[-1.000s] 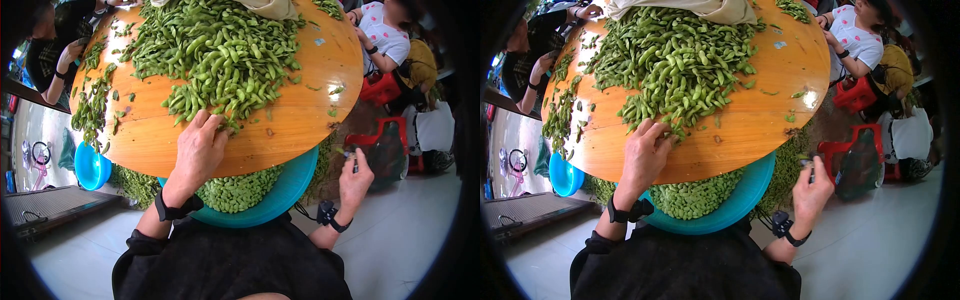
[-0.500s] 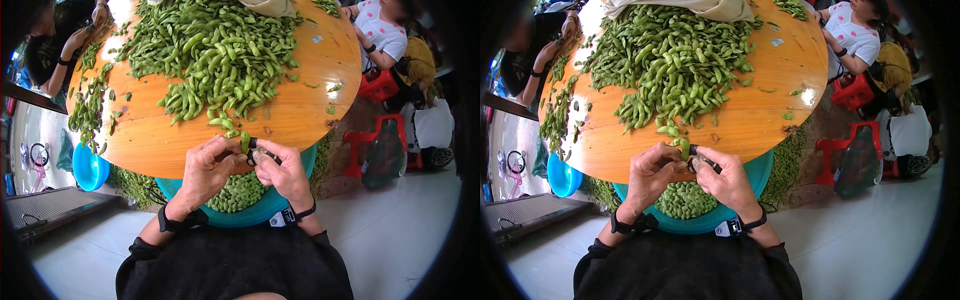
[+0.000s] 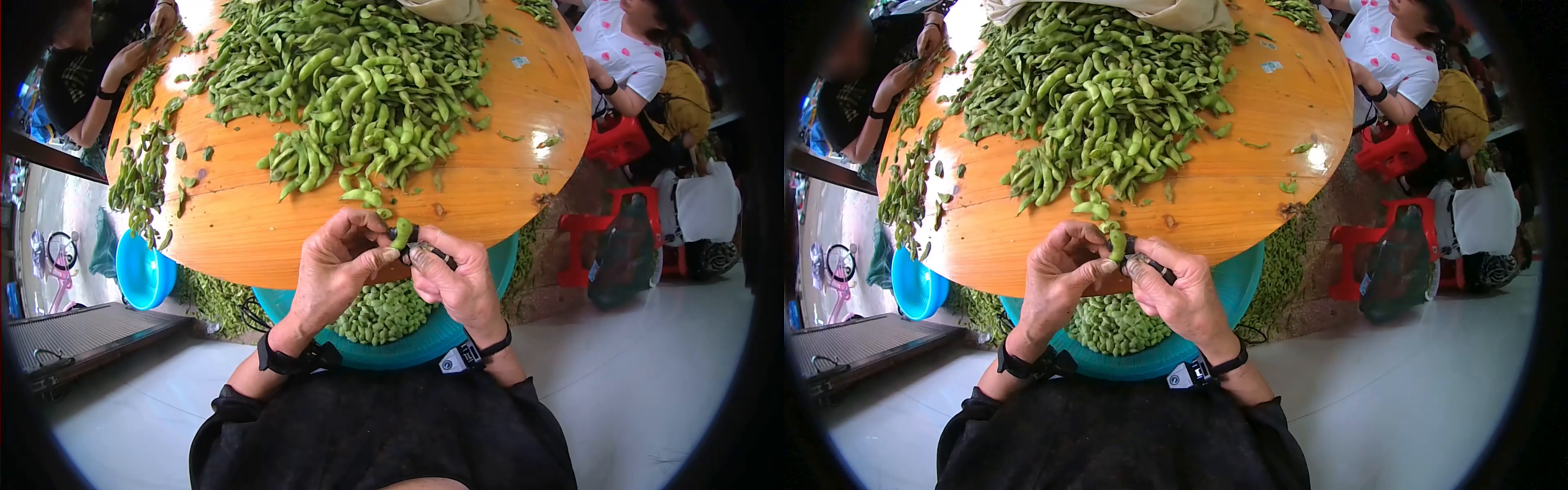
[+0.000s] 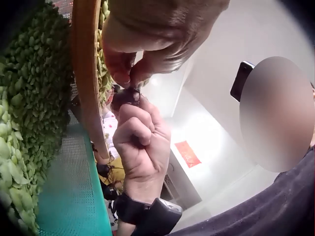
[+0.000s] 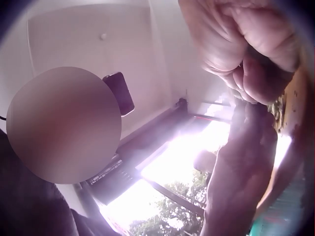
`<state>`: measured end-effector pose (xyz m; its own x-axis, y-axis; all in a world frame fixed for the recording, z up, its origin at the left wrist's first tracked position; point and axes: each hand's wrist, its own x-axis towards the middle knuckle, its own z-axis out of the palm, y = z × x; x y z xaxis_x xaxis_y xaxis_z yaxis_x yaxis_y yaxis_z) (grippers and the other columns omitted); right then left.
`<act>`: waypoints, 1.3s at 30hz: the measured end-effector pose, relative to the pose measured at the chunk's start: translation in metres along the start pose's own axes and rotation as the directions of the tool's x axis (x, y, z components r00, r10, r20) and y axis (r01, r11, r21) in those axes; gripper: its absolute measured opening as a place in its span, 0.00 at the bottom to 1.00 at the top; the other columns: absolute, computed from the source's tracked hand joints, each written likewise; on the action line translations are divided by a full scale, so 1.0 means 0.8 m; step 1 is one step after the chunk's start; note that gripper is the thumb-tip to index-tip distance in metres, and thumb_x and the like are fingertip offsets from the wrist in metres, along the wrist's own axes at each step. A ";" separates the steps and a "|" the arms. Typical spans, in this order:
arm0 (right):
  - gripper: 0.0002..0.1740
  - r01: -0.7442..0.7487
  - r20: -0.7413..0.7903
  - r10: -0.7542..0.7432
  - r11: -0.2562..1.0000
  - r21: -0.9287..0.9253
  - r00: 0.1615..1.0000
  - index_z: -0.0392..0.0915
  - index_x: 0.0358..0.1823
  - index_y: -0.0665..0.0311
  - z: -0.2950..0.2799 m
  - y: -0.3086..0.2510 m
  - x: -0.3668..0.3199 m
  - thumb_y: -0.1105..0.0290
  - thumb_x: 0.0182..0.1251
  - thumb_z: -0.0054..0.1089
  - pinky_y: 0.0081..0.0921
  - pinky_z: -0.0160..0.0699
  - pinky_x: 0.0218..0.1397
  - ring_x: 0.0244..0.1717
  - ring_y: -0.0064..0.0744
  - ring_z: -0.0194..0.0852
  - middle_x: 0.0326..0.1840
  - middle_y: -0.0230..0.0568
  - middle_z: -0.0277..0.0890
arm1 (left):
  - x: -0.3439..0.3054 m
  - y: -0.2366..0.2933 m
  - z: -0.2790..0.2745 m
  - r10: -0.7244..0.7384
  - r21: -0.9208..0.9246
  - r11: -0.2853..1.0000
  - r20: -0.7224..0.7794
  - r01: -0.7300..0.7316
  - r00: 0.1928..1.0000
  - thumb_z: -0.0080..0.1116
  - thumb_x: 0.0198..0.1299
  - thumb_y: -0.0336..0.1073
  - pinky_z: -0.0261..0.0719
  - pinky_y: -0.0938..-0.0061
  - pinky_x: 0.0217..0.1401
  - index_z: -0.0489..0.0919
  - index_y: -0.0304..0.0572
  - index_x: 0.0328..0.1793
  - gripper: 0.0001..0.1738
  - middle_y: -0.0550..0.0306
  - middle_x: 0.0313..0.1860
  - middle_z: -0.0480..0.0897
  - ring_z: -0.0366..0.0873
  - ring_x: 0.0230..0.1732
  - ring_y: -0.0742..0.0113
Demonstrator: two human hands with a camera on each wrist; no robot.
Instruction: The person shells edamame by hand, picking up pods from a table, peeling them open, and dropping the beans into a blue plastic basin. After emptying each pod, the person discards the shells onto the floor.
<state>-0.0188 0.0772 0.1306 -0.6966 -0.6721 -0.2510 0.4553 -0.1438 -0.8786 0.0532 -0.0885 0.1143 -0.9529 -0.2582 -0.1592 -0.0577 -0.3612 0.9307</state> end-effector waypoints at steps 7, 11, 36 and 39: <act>0.14 -0.030 0.071 0.035 0.997 -0.076 0.997 0.76 0.56 0.79 -0.016 0.000 0.002 0.77 0.74 0.54 0.15 0.61 0.22 0.21 0.12 0.61 0.30 0.29 0.65 | 0.005 -0.018 -0.010 0.233 0.329 0.905 0.145 -0.269 0.962 0.63 0.62 0.19 0.78 0.81 0.38 0.76 0.37 0.46 0.10 0.64 0.35 0.79 0.79 0.38 0.78; 0.11 -0.003 0.089 0.003 1.000 -0.001 0.996 0.76 0.53 0.78 -0.020 0.002 0.003 0.77 0.74 0.54 0.15 0.57 0.21 0.20 0.12 0.59 0.26 0.27 0.63 | -0.002 0.001 0.009 -0.102 -0.192 0.976 0.030 0.106 0.994 0.64 0.61 0.19 0.76 0.80 0.34 0.74 0.40 0.44 0.12 0.63 0.32 0.78 0.78 0.35 0.74; 0.06 0.450 0.159 -0.518 0.505 -0.736 0.841 0.78 0.41 0.80 -0.008 0.001 -0.007 0.84 0.65 0.56 0.20 0.66 0.21 0.21 0.20 0.70 0.28 0.38 0.71 | -0.003 -0.005 0.011 0.310 0.678 0.551 0.376 -0.487 0.873 0.53 0.69 0.24 0.75 0.71 0.27 0.71 0.31 0.56 0.12 0.51 0.25 0.80 0.80 0.24 0.63; 0.10 0.308 0.077 -0.342 0.702 -0.642 0.937 0.79 0.44 0.77 -0.015 0.002 -0.010 0.82 0.61 0.59 0.27 0.73 0.31 0.27 0.34 0.77 0.29 0.45 0.75 | -0.002 0.011 0.004 0.113 0.572 0.752 0.376 -0.327 0.920 0.49 0.72 0.27 0.75 0.74 0.28 0.71 0.32 0.56 0.10 0.55 0.28 0.80 0.78 0.25 0.68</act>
<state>-0.0194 0.0909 0.1259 -0.7656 -0.6360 0.0962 -0.2513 0.1581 -0.9549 0.0532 -0.0882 0.1237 -0.9948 0.0586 0.0830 0.0976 0.3252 0.9406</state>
